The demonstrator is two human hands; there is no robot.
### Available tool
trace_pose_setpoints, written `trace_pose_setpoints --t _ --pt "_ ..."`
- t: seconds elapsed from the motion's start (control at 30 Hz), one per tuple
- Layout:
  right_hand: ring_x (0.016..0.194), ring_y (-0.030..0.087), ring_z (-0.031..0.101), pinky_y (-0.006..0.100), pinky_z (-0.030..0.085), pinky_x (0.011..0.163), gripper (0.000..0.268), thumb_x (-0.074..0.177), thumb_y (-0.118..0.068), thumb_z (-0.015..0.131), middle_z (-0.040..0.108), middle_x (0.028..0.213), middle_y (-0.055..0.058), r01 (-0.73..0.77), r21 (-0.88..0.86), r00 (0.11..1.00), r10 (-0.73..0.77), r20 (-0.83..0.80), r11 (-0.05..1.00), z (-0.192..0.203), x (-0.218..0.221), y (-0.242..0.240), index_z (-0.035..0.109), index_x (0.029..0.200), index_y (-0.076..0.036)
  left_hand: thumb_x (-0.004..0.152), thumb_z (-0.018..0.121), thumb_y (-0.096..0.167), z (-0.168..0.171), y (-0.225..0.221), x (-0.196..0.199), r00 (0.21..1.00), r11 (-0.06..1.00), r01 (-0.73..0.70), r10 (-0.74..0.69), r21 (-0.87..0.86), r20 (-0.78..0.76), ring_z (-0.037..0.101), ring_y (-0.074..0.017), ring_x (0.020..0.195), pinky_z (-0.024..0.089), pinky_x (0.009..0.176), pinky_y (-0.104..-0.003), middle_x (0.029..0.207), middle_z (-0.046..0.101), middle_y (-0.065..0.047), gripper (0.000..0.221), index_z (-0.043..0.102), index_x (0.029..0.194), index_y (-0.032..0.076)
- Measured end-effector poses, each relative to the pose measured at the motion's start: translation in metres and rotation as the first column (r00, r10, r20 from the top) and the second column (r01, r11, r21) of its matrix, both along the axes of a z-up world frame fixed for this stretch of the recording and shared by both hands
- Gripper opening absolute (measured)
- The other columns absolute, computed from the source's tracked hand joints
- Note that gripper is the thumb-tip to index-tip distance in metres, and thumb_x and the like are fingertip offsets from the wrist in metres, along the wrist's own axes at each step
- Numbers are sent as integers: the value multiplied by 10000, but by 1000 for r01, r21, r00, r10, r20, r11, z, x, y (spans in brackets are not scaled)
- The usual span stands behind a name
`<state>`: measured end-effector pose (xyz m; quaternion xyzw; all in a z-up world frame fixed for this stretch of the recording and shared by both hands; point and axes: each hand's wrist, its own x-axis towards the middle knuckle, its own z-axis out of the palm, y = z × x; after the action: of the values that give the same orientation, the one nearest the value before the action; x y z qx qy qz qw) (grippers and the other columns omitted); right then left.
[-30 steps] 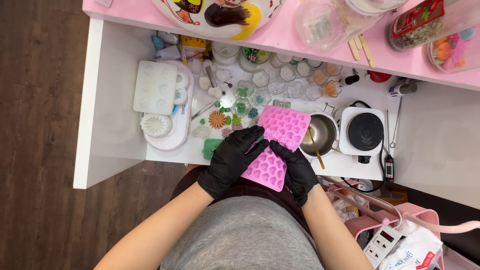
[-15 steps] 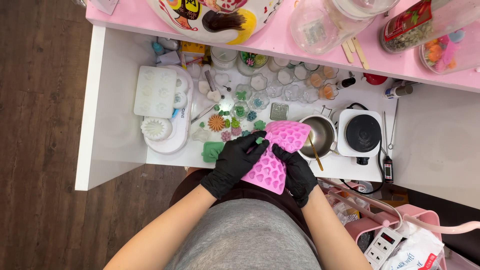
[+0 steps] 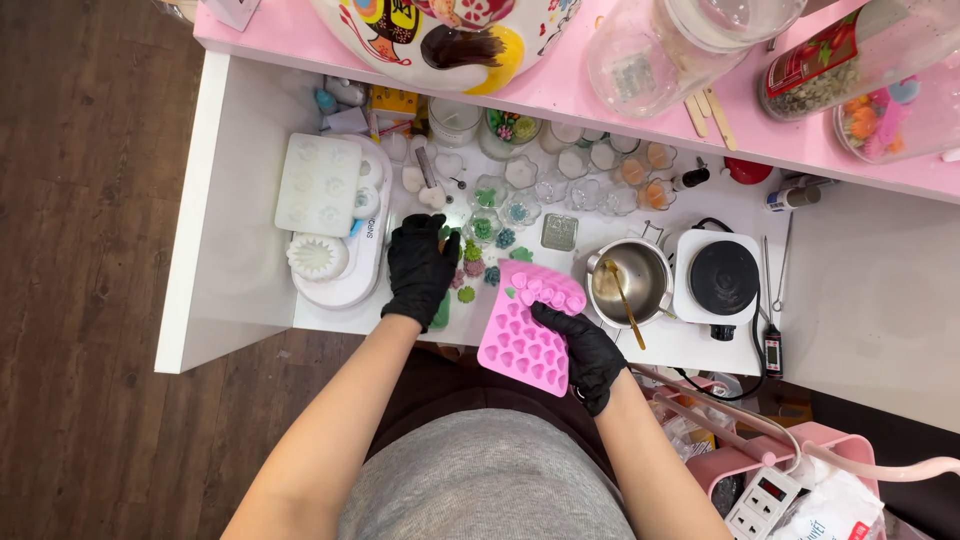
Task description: Unmolding small wax decorations from silicone molds.
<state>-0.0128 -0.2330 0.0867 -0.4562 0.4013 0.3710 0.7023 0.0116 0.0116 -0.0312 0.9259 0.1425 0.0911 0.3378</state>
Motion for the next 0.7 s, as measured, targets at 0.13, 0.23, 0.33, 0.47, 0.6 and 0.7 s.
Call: trace_pose_setpoints --t 0.13,0.23,0.33,0.47,0.6,0.7 --pt "1061 193 709 340 584 900 496 837 -100 752 743 1167 75 -4 0 997 4 72 1000 6 0 1 635 1314 -30 916 702 212 31 -23 -15 972 997 49 -34 -56 232 623 -351 1070 499 917 -462 1127 692 -162 290 711 1161 57" --pt "1019 213 714 373 599 877 455 832 -71 739 732 1137 74 17 18 992 -19 121 1000 9 1 5 634 1275 -75 976 684 166 92 -36 -33 959 937 179 -98 -301 268 663 -300 1073 538 934 -411 1138 706 -129 218 699 1168 62" --pt "991 215 720 378 604 863 429 837 -55 723 729 1118 71 21 33 987 -27 160 999 8 0 8 634 1254 -104 946 735 179 121 -45 -49 912 900 344 -253 -269 322 683 -287 1020 562 886 -388 1120 703 -123 261 695 1169 50" --pt "990 197 724 352 597 866 411 860 -56 705 733 1117 70 25 38 980 -32 195 999 -6 -7 2 632 1263 -91 884 806 216 100 -59 -60 896 940 341 -319 -18 307 681 -309 1009 555 866 -417 1132 709 -136 385 706 1216 50" --pt "995 198 724 348 598 874 398 874 -55 706 731 1122 80 34 76 981 -48 189 997 -16 -10 -3 631 1265 -61 896 794 212 95 -58 -60 916 918 332 -260 -216 304 700 -295 1037 564 909 -389 1129 729 -127 379 706 1229 55" --pt "993 202 724 351 601 866 396 874 -57 704 731 1118 84 41 92 986 -56 159 995 -18 -12 -9 630 1263 -63 873 805 231 96 -58 -55 952 829 305 -276 -468 132 723 -275 1007 571 888 -363 1117 743 -148 394 726 1207 36"
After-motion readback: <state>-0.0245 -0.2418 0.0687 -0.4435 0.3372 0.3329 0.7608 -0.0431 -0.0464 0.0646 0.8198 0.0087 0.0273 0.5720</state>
